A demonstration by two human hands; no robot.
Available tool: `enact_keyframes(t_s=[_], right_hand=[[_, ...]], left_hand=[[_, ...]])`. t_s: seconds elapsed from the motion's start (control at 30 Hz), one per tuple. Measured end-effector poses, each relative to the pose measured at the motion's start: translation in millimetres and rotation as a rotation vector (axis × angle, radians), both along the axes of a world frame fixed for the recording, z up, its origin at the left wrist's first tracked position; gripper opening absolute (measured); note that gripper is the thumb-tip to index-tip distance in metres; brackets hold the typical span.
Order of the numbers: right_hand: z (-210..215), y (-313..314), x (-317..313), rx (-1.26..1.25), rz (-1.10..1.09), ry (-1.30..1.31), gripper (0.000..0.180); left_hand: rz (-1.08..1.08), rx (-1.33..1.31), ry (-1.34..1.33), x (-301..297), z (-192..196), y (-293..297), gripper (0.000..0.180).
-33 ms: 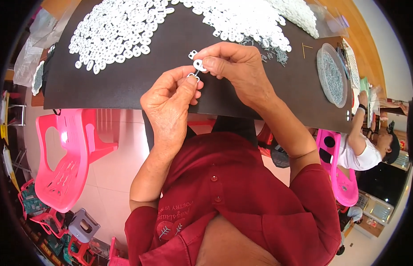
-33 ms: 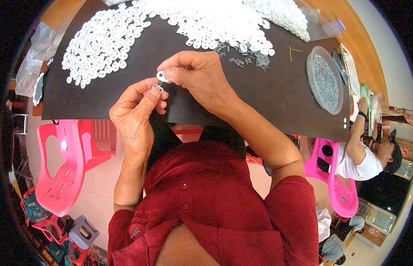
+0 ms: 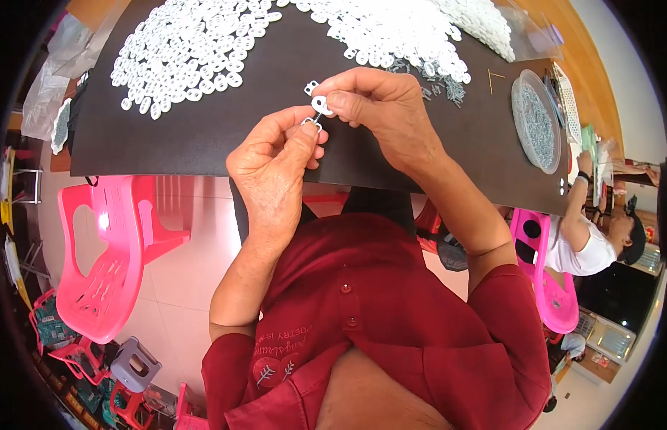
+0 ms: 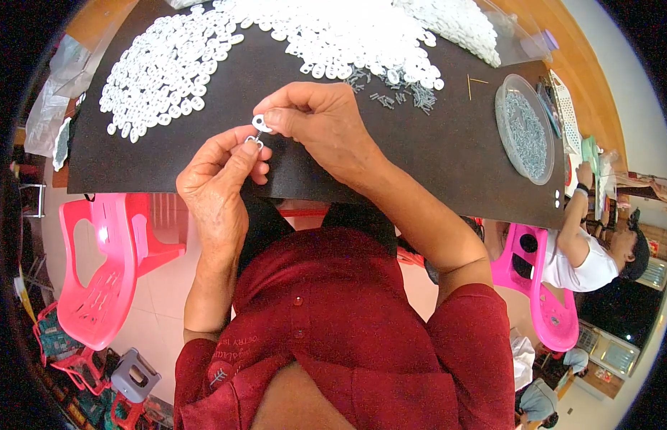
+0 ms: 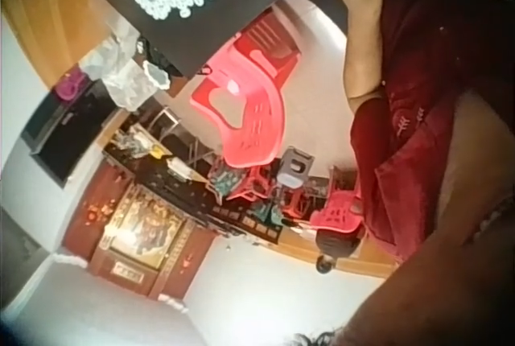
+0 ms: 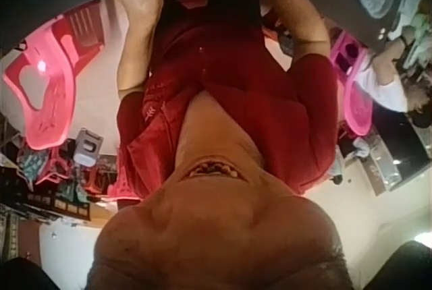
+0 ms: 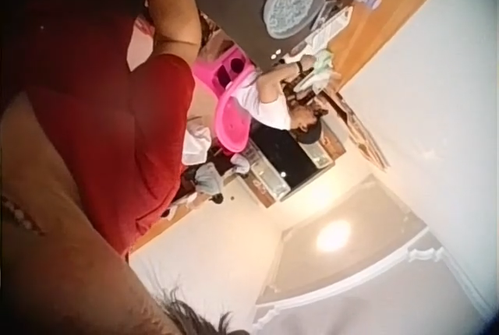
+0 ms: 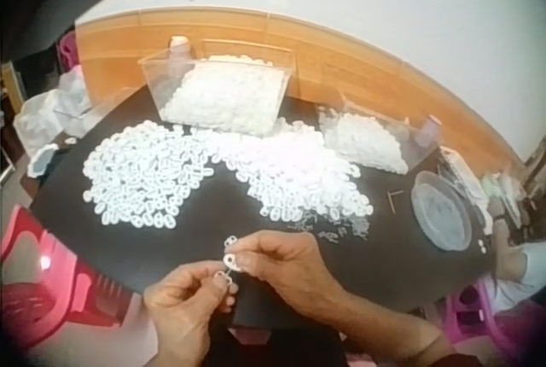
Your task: Assembling small plastic hardware components by attaching metal clips to them by hand.
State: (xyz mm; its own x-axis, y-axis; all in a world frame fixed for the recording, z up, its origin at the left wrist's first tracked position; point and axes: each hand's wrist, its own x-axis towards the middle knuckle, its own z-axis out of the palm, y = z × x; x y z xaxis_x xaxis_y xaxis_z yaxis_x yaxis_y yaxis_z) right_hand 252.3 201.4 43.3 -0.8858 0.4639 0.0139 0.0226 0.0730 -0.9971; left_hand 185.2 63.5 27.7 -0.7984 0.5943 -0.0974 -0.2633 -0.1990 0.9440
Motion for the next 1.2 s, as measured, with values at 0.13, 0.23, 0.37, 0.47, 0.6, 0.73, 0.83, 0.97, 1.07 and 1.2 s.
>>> enact_keyframes(t_s=[0.13, 0.23, 0.37, 0.47, 0.6, 0.73, 0.83, 0.97, 1.07, 1.2], right_hand=[[3.7, -3.2, -0.6, -0.032, 0.0, 0.01, 0.015], [4.8, -4.5, -1.4, 0.009, -0.009, 0.005, 0.013], [1.1, -3.5, -2.0, 0.093, -0.014, 0.013, 0.013], [1.6, -5.1, -1.8, 0.081, -0.002, 0.015, 0.013], [-1.3, -6.0, -1.1, 0.032, -0.004, 0.019, 0.011], [-2.5, -7.6, -2.1, -0.005, 0.008, 0.038, 0.01], [-0.7, -8.7, -2.3, -0.003, 0.002, 0.057, 0.01], [0.3, -10.1, -2.3, -0.027, -0.012, 0.059, 0.009], [-0.8, -10.1, -1.9, -0.032, 0.007, 0.074, 0.009], [-2.9, -11.7, -2.4, -0.032, -0.008, 0.067, 0.009]], left_hand=[[0.032, 0.018, 0.019, 0.2, -2.6, -0.9, 0.014], [0.055, 0.022, 0.04, 1.5, -1.7, 0.5, 0.014], [0.06, 0.031, 0.069, 2.0, -4.1, 0.6, 0.015], [0.084, 0.074, 0.057, 2.4, -5.5, 2.2, 0.018], [0.085, 0.068, 0.073, 5.9, -9.0, 5.0, 0.019], [0.086, 0.095, 0.088, 8.4, -11.6, 6.6, 0.021], [0.085, 0.103, 0.099, 10.0, -10.3, 7.5, 0.024], [0.106, 0.114, 0.115, 11.2, -10.1, 9.8, 0.024], [0.11, 0.087, 0.14, 12.0, -11.2, 7.7, 0.023], [0.087, 0.067, 0.157, 8.3, -8.6, 4.4, 0.023]])
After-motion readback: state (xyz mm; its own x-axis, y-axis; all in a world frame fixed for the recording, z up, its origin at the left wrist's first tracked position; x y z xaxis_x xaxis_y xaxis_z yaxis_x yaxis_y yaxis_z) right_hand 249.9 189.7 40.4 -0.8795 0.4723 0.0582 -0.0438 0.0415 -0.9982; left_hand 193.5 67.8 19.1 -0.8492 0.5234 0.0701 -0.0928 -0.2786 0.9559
